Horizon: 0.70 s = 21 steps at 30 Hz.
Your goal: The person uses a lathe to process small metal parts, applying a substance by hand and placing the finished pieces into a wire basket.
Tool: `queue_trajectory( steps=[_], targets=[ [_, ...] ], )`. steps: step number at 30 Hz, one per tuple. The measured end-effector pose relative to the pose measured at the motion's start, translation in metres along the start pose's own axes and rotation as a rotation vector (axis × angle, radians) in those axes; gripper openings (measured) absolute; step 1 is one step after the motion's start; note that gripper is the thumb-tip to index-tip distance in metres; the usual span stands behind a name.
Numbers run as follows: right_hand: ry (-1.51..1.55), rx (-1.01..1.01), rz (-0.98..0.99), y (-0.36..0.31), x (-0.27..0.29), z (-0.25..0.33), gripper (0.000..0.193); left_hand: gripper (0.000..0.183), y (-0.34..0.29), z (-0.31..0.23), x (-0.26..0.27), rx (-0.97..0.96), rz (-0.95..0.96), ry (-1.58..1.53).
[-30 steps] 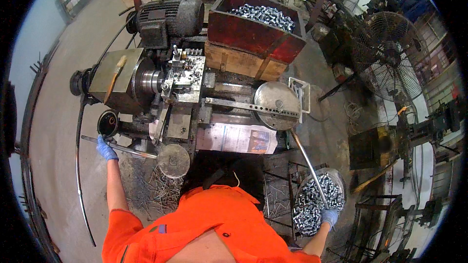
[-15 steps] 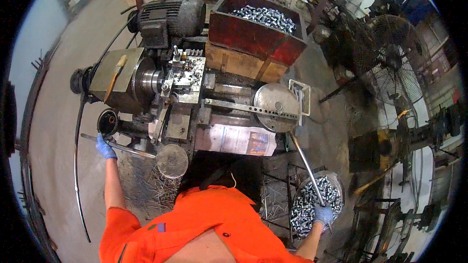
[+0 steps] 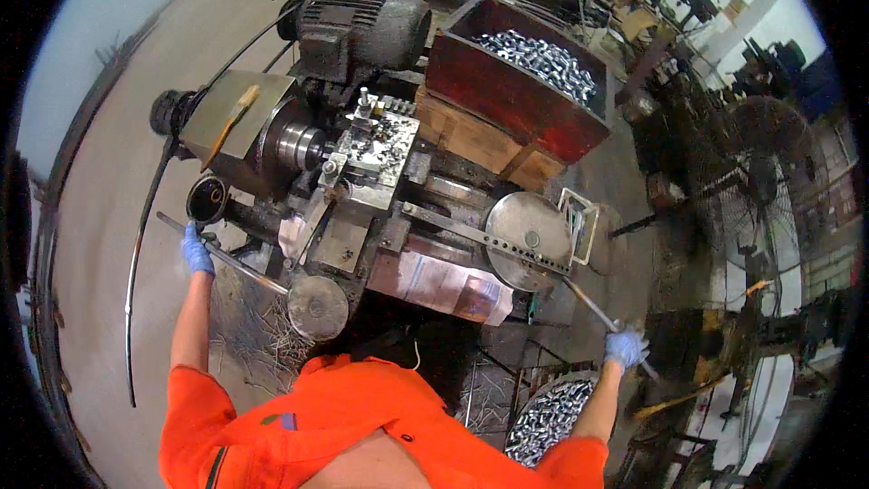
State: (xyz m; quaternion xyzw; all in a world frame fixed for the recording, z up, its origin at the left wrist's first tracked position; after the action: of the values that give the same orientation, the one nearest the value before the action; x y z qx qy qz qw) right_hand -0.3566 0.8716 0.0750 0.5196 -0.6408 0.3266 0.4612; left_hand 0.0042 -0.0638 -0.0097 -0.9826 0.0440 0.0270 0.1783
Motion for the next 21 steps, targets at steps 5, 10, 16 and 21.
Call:
queue_trajectory(
  steps=[5,10,16,21],
  targets=[
    [0.157,-0.044,0.147,0.080,0.042,0.062,0.053,0.038,0.003,0.011,-0.002,0.027,0.007,0.046],
    [0.369,0.224,-0.091,0.064,0.057,0.138,0.071,0.040,0.035,0.023,0.026,0.086,0.100,-0.041],
    [0.871,0.377,-0.335,-0.007,0.087,0.130,0.040,0.043,0.068,0.077,0.050,-0.171,0.187,0.740],
    [1.252,0.727,-0.335,-0.113,0.192,0.216,0.021,0.032,0.016,0.105,-0.039,-0.715,0.415,1.926]
  ],
)
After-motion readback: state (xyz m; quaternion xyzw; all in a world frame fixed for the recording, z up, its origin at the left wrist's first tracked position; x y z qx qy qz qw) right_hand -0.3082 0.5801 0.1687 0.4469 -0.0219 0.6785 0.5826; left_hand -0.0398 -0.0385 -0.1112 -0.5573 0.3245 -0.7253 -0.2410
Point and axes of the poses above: each hand's wrist, its own y-axis towards the middle knuckle, its own x-axis out of the back of the hand, z = x × y, the point moved 9 cm from there along y, towards the middle knuckle, and after that the axes turned 12 degrees about x, right-handed, at the moved point
